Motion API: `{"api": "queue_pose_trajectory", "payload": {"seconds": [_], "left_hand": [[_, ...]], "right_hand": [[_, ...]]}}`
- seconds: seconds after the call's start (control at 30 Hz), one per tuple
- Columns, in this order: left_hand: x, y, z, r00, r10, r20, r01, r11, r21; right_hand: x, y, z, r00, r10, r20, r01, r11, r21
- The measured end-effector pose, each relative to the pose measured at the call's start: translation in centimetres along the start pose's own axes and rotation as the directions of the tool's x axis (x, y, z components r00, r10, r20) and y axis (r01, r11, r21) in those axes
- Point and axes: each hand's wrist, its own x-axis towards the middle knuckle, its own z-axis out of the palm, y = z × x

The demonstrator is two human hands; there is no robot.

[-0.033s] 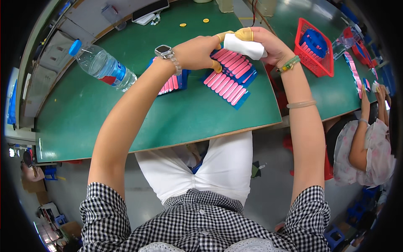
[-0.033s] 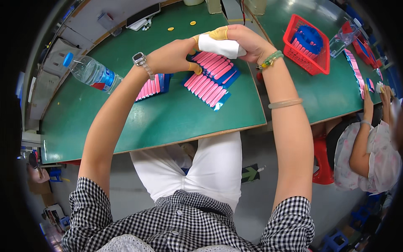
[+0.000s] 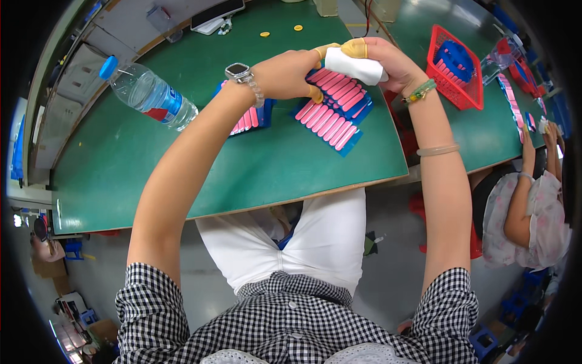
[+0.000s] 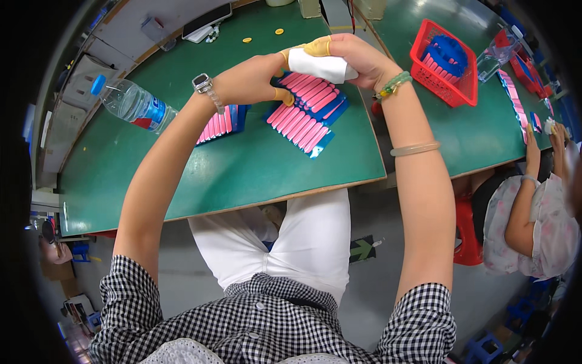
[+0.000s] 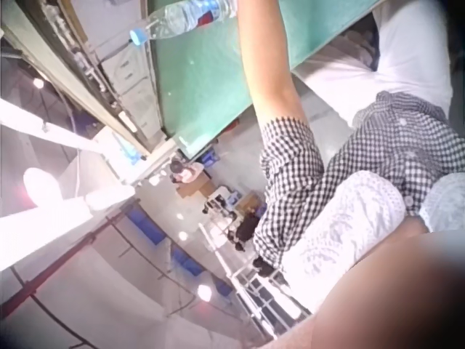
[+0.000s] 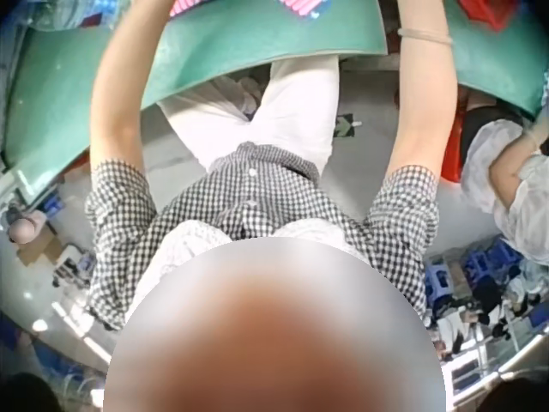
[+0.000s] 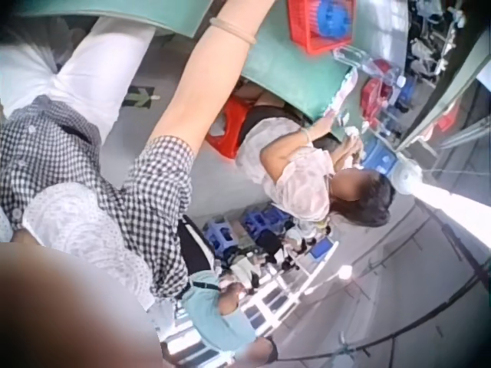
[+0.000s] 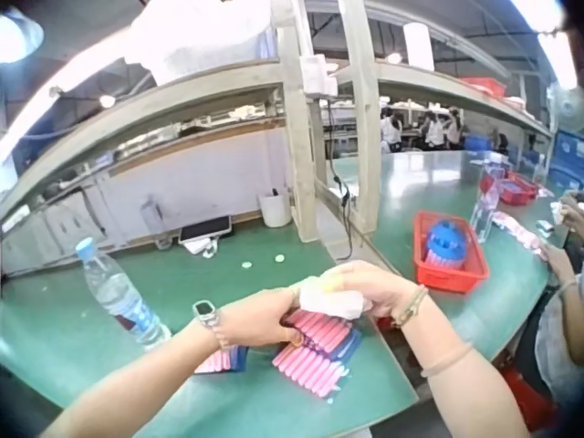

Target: Cleaning small pink plastic components using a cloth and liquid at a manufacturing workstation.

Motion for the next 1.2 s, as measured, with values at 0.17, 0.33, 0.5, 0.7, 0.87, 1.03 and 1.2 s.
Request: {"api": "queue_pose_trajectory", "payload": {"seconds": [0.17, 0.33, 0.5, 0.7, 0.87, 1.03, 1.2], "left_hand": [[0.1, -2.5, 0.8, 0.998, 0.044, -0.032, -0.046, 0.997, -0.069], [1.0, -2.7, 0.5, 0.997, 0.013, -0.074, -0.032, 0.963, -0.266], [1.6, -1.8, 1.1, 0.997, 0.037, -0.073, -0.058, 0.952, -0.301], [0.4, -2.5, 1.6, 0.981, 0.099, -0.168, -0.121, 0.984, -0.127], [-0.3, -2.4, 3.1, 0.925, 0.256, -0.282, -0.171, 0.941, 0.293], [-0.1, -2.9, 3.3, 0.826, 0.432, -0.362, -0.266, 0.865, 0.425], [-0.2, -2.6, 3.4, 0.816, 0.441, -0.373, -0.263, 0.859, 0.439]], "right_hand": [[-4.7, -0.5, -0.4, 0.956, -0.033, -0.290, 0.077, 0.987, 0.141], [-9.7, 1.9, 1.8, 0.974, 0.003, -0.225, 0.124, 0.828, 0.546], [-8.7, 1.6, 3.4, 0.938, 0.059, -0.340, 0.142, 0.832, 0.536], [-7.7, -1.1, 0.4, 0.978, -0.026, -0.208, 0.052, 0.991, 0.122], [-0.6, -0.6, 0.7, 0.999, -0.016, -0.039, 0.014, 0.999, -0.038], [-0.1, 0.3, 0.0, 0.998, 0.011, -0.060, -0.002, 0.989, 0.150], [-0.6, 1.6, -0.9, 0.996, -0.042, 0.073, 0.009, 0.913, 0.407]]}}
